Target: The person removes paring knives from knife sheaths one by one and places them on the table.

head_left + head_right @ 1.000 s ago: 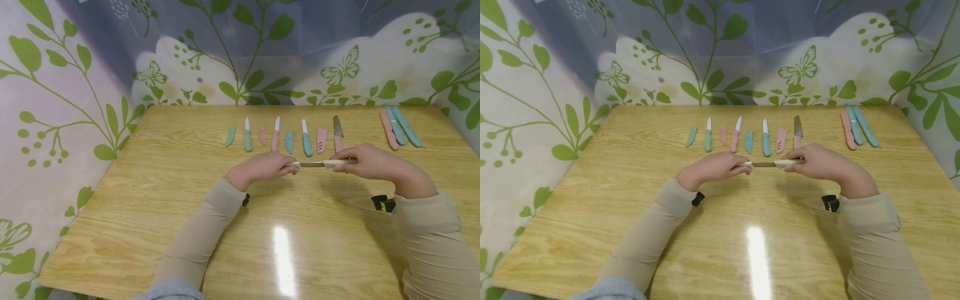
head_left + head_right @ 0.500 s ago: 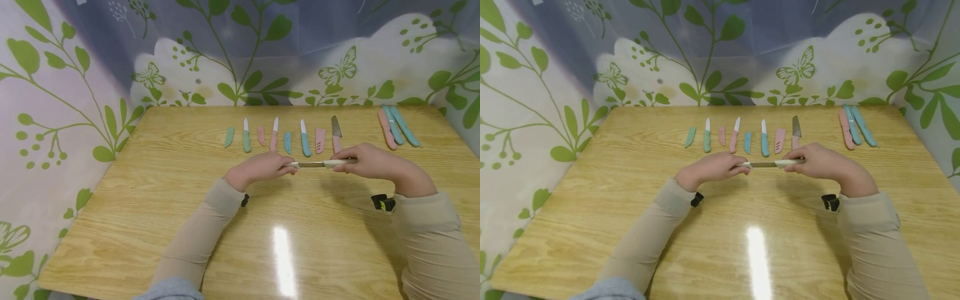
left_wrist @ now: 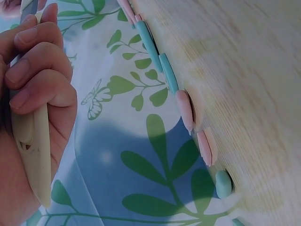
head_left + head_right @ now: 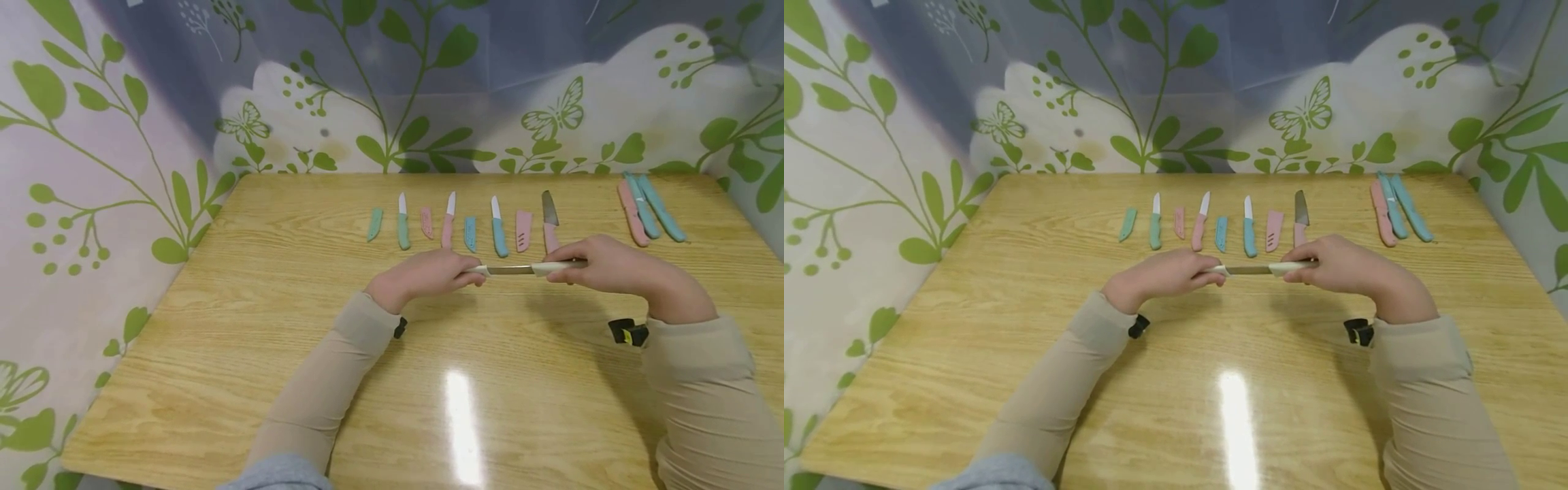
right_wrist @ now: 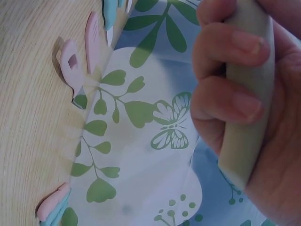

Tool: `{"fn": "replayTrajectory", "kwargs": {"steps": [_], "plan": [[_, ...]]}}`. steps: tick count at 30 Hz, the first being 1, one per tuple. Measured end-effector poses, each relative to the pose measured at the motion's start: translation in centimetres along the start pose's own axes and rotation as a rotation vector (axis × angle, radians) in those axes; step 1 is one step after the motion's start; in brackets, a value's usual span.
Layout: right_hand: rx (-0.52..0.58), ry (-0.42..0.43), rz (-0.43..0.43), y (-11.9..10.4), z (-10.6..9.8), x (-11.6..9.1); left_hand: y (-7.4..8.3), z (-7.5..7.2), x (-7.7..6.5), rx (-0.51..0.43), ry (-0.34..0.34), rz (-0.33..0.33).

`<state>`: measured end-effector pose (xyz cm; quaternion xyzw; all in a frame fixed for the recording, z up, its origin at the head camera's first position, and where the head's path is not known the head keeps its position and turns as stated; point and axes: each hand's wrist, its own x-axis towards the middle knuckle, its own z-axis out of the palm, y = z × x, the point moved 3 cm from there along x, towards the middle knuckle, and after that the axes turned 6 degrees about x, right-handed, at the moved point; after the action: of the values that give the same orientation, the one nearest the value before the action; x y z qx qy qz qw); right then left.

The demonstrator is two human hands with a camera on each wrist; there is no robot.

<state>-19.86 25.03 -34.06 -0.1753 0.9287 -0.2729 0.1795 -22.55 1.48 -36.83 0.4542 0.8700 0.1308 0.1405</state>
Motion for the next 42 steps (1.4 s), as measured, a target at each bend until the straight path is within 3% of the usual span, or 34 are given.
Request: {"fn": "replayTrajectory", "kwargs": {"steps": [42], "plan": [[0.010,-0.008,0.038,1.4,-0.6,-0.3,-0.1,-0.4,-0.4,-0.007,0.008,-0.031]]}}
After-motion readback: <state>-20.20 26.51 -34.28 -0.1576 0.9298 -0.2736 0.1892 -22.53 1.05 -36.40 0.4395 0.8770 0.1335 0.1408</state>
